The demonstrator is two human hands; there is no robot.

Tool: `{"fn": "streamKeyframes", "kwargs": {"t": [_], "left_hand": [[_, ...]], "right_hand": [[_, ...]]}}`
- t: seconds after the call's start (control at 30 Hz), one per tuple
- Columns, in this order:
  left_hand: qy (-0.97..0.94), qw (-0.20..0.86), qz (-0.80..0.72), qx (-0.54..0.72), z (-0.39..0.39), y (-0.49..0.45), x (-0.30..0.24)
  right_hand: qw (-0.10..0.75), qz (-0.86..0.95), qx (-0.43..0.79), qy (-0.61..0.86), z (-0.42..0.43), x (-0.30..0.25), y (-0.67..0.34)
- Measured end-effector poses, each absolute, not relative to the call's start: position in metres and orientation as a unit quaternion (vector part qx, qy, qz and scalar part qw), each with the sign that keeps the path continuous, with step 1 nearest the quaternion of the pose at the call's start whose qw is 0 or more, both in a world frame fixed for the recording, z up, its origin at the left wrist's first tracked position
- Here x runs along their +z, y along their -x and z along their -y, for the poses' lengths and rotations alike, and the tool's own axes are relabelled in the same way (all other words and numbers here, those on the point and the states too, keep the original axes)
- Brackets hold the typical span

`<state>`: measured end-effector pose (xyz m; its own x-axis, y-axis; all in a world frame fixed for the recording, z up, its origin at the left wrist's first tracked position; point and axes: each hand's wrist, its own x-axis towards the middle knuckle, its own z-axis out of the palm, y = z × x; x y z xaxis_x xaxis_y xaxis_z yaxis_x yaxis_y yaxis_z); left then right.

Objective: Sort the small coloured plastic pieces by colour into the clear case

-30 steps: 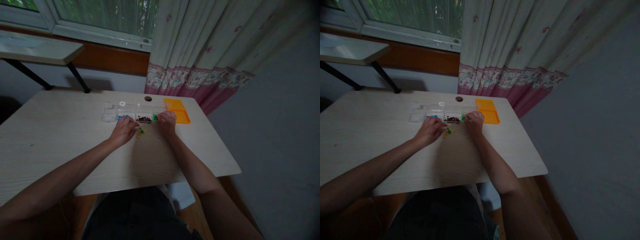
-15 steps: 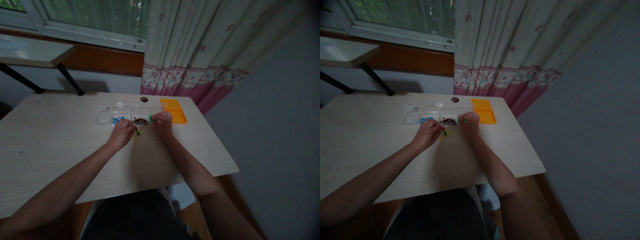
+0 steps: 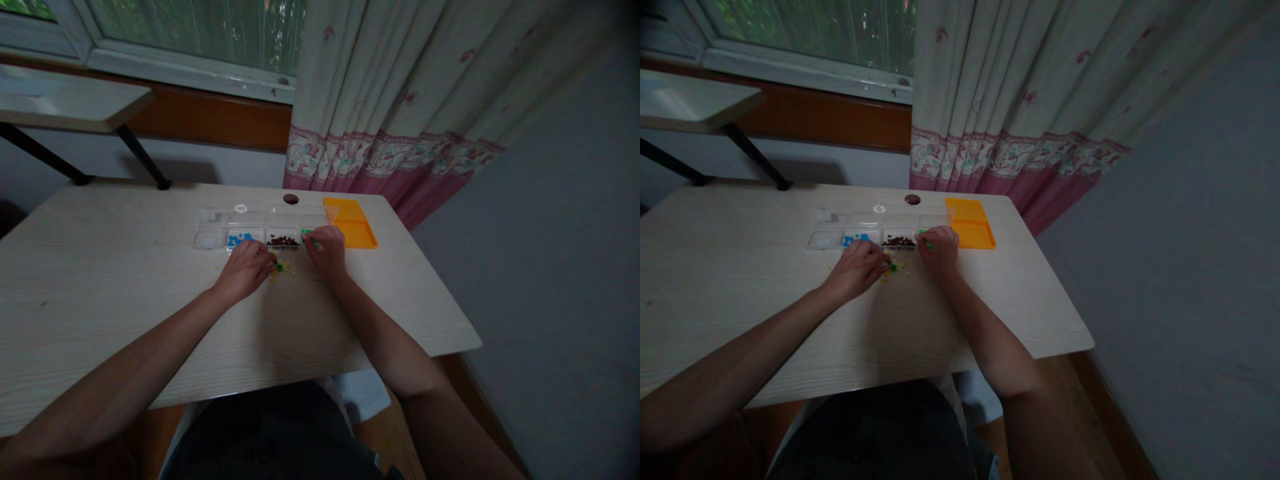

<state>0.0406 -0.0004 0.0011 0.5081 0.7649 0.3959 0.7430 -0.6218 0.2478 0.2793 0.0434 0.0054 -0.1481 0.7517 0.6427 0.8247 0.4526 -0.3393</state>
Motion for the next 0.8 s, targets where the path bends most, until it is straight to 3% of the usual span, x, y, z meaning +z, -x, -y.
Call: {"fn": "streamKeyframes", "kwargs": {"t": [0.8], "left_hand": [[-0.863, 0.018, -0.440, 0.248, -0.0038, -0.0406, -0.0036]], "right_hand": [[0.381, 0.767, -0.013, 0.516, -0.0447, 0.0036, -0.2794]]}}
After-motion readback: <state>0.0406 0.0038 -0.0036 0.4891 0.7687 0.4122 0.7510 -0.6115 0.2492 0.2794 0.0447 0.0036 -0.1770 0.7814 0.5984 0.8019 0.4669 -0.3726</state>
